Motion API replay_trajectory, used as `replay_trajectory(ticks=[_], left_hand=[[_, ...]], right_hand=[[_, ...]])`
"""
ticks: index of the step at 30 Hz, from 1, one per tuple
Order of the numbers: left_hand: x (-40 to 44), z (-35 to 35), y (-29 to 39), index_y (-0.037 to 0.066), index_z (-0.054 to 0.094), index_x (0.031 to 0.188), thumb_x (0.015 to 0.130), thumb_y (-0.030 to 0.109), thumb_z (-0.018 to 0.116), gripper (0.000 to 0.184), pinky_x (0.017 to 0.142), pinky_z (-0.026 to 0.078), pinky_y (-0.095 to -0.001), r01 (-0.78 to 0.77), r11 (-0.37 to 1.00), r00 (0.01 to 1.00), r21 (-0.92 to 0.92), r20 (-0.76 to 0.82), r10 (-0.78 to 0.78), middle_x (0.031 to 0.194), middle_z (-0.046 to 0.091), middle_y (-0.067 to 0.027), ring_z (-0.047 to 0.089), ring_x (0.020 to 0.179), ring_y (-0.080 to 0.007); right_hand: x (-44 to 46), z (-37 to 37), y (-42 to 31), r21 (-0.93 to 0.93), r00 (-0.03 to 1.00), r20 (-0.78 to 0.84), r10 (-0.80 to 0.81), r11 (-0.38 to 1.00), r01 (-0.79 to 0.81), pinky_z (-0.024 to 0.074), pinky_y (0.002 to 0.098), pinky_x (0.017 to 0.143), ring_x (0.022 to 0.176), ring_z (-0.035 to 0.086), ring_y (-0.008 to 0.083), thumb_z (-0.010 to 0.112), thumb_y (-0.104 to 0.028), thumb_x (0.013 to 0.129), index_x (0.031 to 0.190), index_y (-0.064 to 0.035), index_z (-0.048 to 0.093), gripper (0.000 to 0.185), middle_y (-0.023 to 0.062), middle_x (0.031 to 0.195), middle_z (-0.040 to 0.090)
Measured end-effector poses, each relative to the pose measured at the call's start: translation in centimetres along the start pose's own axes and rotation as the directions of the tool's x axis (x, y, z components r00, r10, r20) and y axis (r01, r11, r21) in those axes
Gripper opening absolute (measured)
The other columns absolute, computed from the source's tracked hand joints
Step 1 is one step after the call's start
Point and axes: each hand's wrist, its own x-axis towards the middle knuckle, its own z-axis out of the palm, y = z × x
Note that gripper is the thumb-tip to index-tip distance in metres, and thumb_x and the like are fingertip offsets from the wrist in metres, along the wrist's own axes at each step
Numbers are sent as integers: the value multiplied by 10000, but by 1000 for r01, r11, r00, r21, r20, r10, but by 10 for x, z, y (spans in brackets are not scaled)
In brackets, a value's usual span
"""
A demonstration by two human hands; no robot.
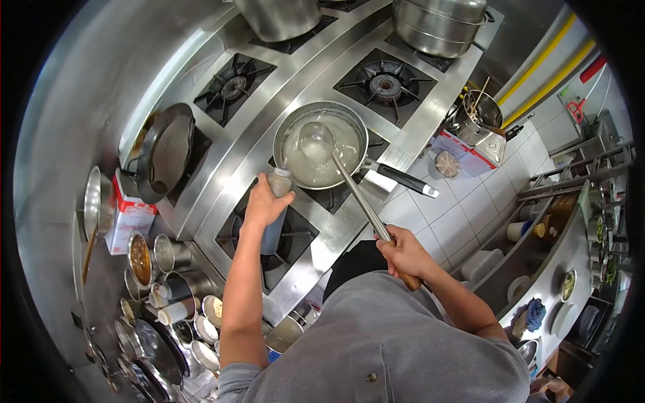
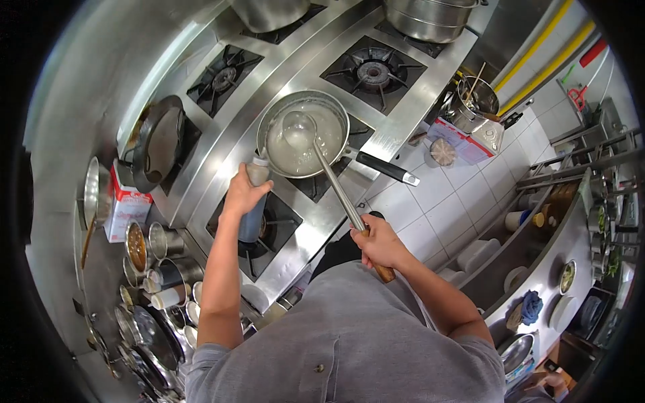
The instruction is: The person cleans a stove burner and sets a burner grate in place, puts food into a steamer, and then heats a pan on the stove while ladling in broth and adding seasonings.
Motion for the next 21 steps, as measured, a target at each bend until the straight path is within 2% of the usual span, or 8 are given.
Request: replay_trajectory(ticks=[1, 4, 7, 11, 13, 16, 20, 21], left_hand=[[8, 3, 7, -89, 453, 1155, 692, 351, 785, 720, 896, 498, -449, 42, 997, 998, 57, 53, -45, 1055, 632, -319, 620, 1024, -452], [27, 9, 22, -81, 449, 1167, 682, 343, 787, 726, 899, 500, -451, 68, 976, 980, 206, 171, -105, 1070, 632, -317, 621, 1043, -442], [38, 4, 44, -39, 472, 1206, 688, 372, 789, 733, 916, 510, -435, 118, 919, 956, 377, 207, -208, 1131, 637, -269, 635, 1058, -400], [43, -2, 60, -8, 477, 1262, 698, 390, 792, 759, 935, 506, -444, 117, 852, 935, 510, 232, -268, 1186, 643, -201, 638, 1091, -362], [45, -3, 65, -16, 474, 1265, 680, 402, 788, 784, 929, 510, -436, 87, 818, 931, 568, 246, -269, 1176, 637, -226, 636, 1090, -361], [40, -8, 71, -18, 469, 1270, 672, 413, 789, 804, 925, 511, -437, 85, 799, 926, 596, 248, -283, 1184, 627, -231, 633, 1097, -355], [31, -8, 68, -23, 450, 1278, 675, 418, 793, 821, 917, 515, -436, 104, 806, 931, 583, 228, -284, 1189, 619, -234, 630, 1106, -354], [28, -7, 66, -25, 447, 1274, 676, 411, 792, 817, 913, 517, -439, 103, 816, 941, 568, 210, -265, 1177, 623, -239, 633, 1095, -360]], right_hand=[[1, -4, -1, -85, 999, -28, -16, 996, 13, 461, 311, 380, 426, 567, 157, 547, -140, 945, 986, 27, 523, 173, 77, 582, 557], [6, -19, -6, -353, 985, -86, -149, 929, 109, 473, 330, 374, 426, 585, 179, 560, -125, 925, 963, 38, 526, 171, 106, 570, 570], [19, -30, 1, -398, 973, -98, -209, 904, 154, 481, 343, 371, 426, 595, 192, 569, -120, 913, 963, 44, 530, 177, 119, 563, 578], [19, -36, -7, -215, 996, -13, -84, 973, 79, 478, 322, 367, 431, 586, 172, 555, -138, 930, 982, 37, 534, 183, 96, 588, 572], [24, -39, 4, -78, 996, 64, -64, 995, 68, 477, 310, 367, 435, 582, 161, 548, -149, 939, 991, 29, 535, 186, 81, 606, 569], [21, -42, 3, -53, 992, 105, -66, 996, 72, 473, 301, 364, 437, 576, 147, 543, -163, 948, 1024, 16, 543, 194, 61, 624, 561], [16, -37, -2, -313, 989, -29, -142, 942, 126, 492, 295, 382, 454, 588, 142, 563, -156, 937, 1047, 18, 559, 206, 99, 626, 590], [15, -37, -4, -363, 984, -73, -161, 923, 124, 512, 365, 444, 488, 629, 238, 585, -139, 908, 982, 25, 558, 182, 178, 643, 617]])
